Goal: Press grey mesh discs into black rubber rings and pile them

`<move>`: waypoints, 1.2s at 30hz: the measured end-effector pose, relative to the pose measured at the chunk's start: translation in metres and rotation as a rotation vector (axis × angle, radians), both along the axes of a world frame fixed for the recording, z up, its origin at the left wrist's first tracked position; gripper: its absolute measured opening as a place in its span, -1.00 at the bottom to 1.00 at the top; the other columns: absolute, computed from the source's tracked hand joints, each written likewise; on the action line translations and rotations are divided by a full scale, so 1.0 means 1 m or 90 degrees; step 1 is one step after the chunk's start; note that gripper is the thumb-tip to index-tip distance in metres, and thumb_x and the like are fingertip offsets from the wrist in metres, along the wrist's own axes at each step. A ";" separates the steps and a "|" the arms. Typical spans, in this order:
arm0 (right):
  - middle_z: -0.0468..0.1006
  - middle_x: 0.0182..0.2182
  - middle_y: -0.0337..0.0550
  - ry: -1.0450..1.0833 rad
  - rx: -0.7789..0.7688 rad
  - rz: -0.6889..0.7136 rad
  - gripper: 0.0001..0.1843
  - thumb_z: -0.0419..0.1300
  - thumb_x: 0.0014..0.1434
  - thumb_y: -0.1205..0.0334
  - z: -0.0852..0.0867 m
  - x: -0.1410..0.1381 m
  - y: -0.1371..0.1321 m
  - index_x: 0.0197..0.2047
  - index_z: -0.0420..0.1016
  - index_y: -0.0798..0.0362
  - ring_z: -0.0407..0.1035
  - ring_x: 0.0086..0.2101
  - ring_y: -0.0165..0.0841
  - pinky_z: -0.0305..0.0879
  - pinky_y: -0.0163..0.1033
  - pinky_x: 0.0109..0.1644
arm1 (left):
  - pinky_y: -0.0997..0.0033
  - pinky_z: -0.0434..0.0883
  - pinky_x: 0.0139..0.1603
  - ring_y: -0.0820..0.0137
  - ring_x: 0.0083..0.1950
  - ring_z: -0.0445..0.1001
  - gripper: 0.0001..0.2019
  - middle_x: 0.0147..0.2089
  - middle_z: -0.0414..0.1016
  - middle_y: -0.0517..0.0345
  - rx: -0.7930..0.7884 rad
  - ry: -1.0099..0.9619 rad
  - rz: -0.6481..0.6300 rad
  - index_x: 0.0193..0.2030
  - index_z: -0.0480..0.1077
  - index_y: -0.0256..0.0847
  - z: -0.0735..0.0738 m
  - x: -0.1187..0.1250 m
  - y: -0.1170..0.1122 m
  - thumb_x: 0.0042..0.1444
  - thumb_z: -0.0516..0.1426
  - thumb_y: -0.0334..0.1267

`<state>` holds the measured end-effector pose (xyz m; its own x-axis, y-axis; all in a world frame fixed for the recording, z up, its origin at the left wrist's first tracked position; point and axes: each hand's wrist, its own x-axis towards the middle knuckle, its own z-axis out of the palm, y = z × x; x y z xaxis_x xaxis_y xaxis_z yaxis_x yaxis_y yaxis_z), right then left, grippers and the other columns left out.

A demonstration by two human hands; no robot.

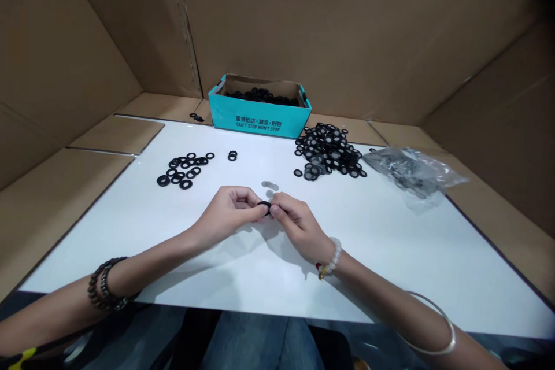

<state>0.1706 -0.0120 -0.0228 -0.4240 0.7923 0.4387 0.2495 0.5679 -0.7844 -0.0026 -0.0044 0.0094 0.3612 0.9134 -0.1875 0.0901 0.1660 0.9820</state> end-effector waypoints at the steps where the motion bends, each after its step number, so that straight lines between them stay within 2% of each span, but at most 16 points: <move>1: 0.21 -0.54 -0.26 -0.019 0.024 -0.006 -0.69 -0.08 0.32 0.22 0.000 0.000 0.000 -0.47 0.20 0.04 0.13 -0.46 -0.40 0.13 -0.25 -0.33 | 0.53 0.35 -0.36 0.48 -0.44 0.46 -0.88 -0.53 0.50 0.18 0.003 0.000 0.002 -0.52 0.43 -0.31 0.000 0.000 0.000 -0.09 0.25 -0.30; 4: 0.21 -0.54 -0.26 -0.056 0.048 -0.027 -0.70 -0.06 0.30 0.23 -0.001 -0.001 -0.001 -0.48 0.22 0.04 0.11 -0.44 -0.38 0.13 -0.23 -0.30 | 0.53 0.34 -0.37 0.49 -0.45 0.45 -0.87 -0.52 0.49 0.20 0.006 -0.007 0.011 -0.52 0.43 -0.31 -0.003 0.000 0.002 -0.11 0.26 -0.30; 6: 0.25 -0.53 -0.25 -0.010 -0.027 -0.050 -0.69 -0.06 0.30 0.18 -0.001 -0.004 -0.003 -0.47 0.25 0.05 0.14 -0.44 -0.39 0.13 -0.24 -0.30 | 0.52 0.34 -0.36 0.49 -0.44 0.45 -0.86 -0.51 0.50 0.19 -0.017 -0.028 0.007 -0.48 0.44 -0.30 -0.005 0.000 0.003 -0.11 0.28 -0.27; 9: 0.29 -0.52 -0.25 0.122 -0.192 -0.087 -0.65 -0.05 0.29 0.05 -0.004 -0.009 -0.006 -0.44 0.28 0.06 0.18 -0.45 -0.41 0.14 -0.28 -0.35 | 0.51 0.35 -0.34 0.49 -0.43 0.44 -0.79 -0.47 0.53 0.16 -0.079 -0.067 0.006 -0.38 0.45 -0.28 -0.009 -0.001 0.004 -0.10 0.29 -0.20; 12: 0.30 -0.53 -0.26 0.174 -0.252 -0.092 -0.60 -0.03 0.26 -0.04 -0.005 -0.012 -0.007 -0.46 0.29 0.07 0.18 -0.47 -0.42 0.14 -0.29 -0.37 | 0.50 0.34 -0.34 0.49 -0.43 0.43 -0.76 -0.44 0.52 0.14 -0.116 -0.086 0.016 -0.36 0.44 -0.27 -0.013 0.000 0.004 -0.09 0.29 -0.15; 16: 0.30 -0.54 -0.25 0.039 -0.164 -0.054 -0.62 -0.05 0.28 0.05 0.000 -0.008 -0.007 -0.49 0.27 0.07 0.18 -0.47 -0.42 0.13 -0.27 -0.36 | 0.50 0.32 -0.35 0.50 -0.43 0.39 -0.79 -0.47 0.47 0.17 -0.090 -0.080 0.014 -0.41 0.42 -0.28 -0.013 0.001 0.003 -0.03 0.24 -0.15; 19: 0.26 -0.56 -0.27 -0.072 -0.075 -0.078 -0.72 0.00 0.25 0.17 0.003 -0.004 -0.005 -0.48 0.25 0.06 0.15 -0.49 -0.42 0.10 -0.26 -0.37 | 0.53 0.26 -0.43 0.51 -0.49 0.34 -0.82 -0.54 0.39 0.23 -0.026 -0.033 0.026 -0.45 0.39 -0.29 -0.011 0.003 0.003 -0.04 0.23 -0.20; 21: 0.26 -0.54 -0.28 -0.076 -0.036 -0.083 -0.80 0.01 0.24 0.24 0.004 -0.002 -0.003 -0.44 0.25 0.05 0.15 -0.48 -0.42 0.11 -0.26 -0.36 | 0.53 0.24 -0.47 0.51 -0.50 0.32 -0.85 -0.54 0.35 0.25 0.012 -0.004 0.018 -0.47 0.38 -0.29 -0.010 0.004 0.003 -0.05 0.22 -0.25; 24: 0.27 -0.51 -0.26 -0.060 0.010 -0.046 -0.82 -0.02 0.25 0.30 0.004 0.000 -0.001 -0.41 0.25 0.05 0.16 -0.46 -0.41 0.13 -0.26 -0.33 | 0.53 0.25 -0.46 0.51 -0.48 0.33 -0.87 -0.51 0.35 0.25 0.029 0.015 -0.015 -0.45 0.38 -0.29 -0.009 0.003 0.002 -0.05 0.20 -0.26; 26: 0.28 -0.50 -0.25 -0.037 -0.003 -0.027 -0.81 -0.03 0.26 0.28 0.003 0.001 -0.001 -0.40 0.26 0.05 0.16 -0.46 -0.41 0.13 -0.26 -0.33 | 0.52 0.27 -0.46 0.50 -0.48 0.35 -0.85 -0.51 0.36 0.24 0.015 0.017 -0.035 -0.41 0.39 -0.28 -0.008 0.002 0.003 -0.03 0.20 -0.23; 32: 0.29 -0.48 -0.25 0.100 -0.165 0.023 -0.73 -0.04 0.30 0.10 0.005 0.003 -0.001 -0.38 0.27 0.05 0.19 -0.44 -0.42 0.15 -0.28 -0.33 | 0.49 0.33 -0.40 0.49 -0.45 0.38 -0.79 -0.46 0.41 0.18 0.006 -0.017 -0.089 -0.38 0.44 -0.31 0.000 -0.002 0.006 -0.04 0.23 -0.18; 36: 0.30 -0.48 -0.24 0.058 -0.124 0.019 -0.72 -0.04 0.30 0.10 0.005 0.004 -0.001 -0.39 0.28 0.05 0.19 -0.44 -0.41 0.14 -0.26 -0.33 | 0.49 0.34 -0.41 0.48 -0.47 0.39 -0.80 -0.49 0.41 0.17 -0.006 0.009 -0.061 -0.41 0.43 -0.31 0.001 -0.001 0.005 -0.07 0.24 -0.19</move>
